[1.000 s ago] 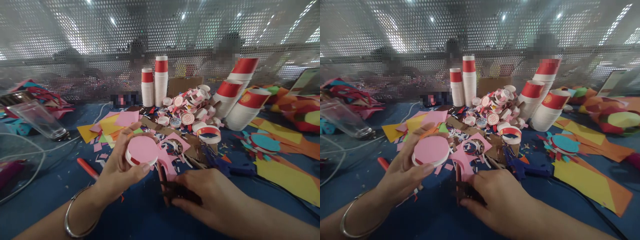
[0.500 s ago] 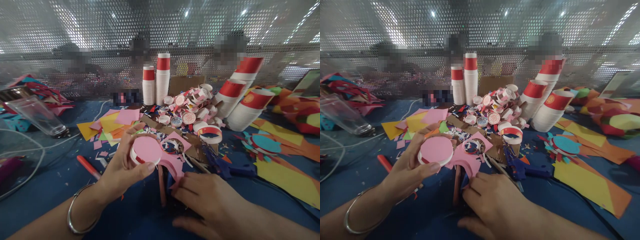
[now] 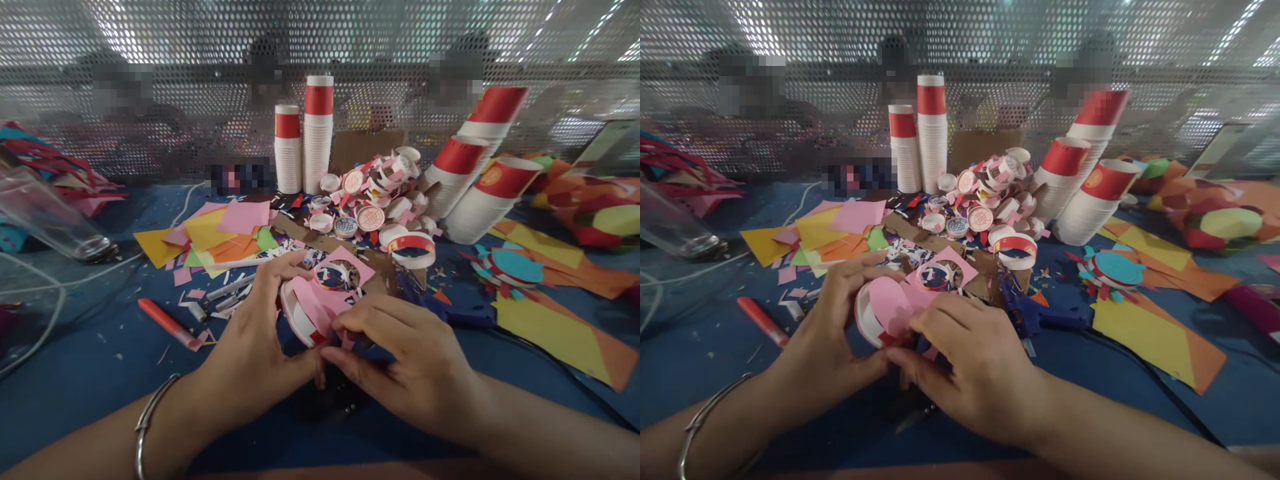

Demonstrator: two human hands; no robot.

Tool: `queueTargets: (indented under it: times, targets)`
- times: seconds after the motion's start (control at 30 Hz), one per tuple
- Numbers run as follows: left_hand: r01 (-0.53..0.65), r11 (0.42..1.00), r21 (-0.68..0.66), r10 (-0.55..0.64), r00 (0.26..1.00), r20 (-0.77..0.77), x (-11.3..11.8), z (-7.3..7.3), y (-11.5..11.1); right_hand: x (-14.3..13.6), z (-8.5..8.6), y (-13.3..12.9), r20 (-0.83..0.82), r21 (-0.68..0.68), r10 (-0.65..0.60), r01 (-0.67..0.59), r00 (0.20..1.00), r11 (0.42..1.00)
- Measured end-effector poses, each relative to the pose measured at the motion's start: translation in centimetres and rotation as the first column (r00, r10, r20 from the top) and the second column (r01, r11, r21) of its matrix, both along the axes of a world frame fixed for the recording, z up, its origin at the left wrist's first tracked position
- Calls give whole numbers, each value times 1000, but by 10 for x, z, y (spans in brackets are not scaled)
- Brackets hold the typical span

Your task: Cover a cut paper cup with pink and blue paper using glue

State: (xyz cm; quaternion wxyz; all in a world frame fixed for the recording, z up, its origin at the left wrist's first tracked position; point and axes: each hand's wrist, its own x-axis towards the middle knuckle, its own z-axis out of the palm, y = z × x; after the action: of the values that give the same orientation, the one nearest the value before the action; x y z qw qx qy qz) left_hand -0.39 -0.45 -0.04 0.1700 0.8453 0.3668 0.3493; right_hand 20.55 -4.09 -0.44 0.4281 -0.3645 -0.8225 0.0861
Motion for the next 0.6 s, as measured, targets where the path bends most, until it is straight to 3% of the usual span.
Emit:
queueTargets:
  times: [0.2, 0.6]
  targets:
    - [-27, 994, 103, 43, 988, -150, 5, 2, -5, -4, -2, 0, 50, 83, -33, 28, 998, 996]
    - [-3, 990, 138, 26, 986, -164, 6, 6, -3, -1, -2, 2, 112, 146, -83, 66, 990, 987]
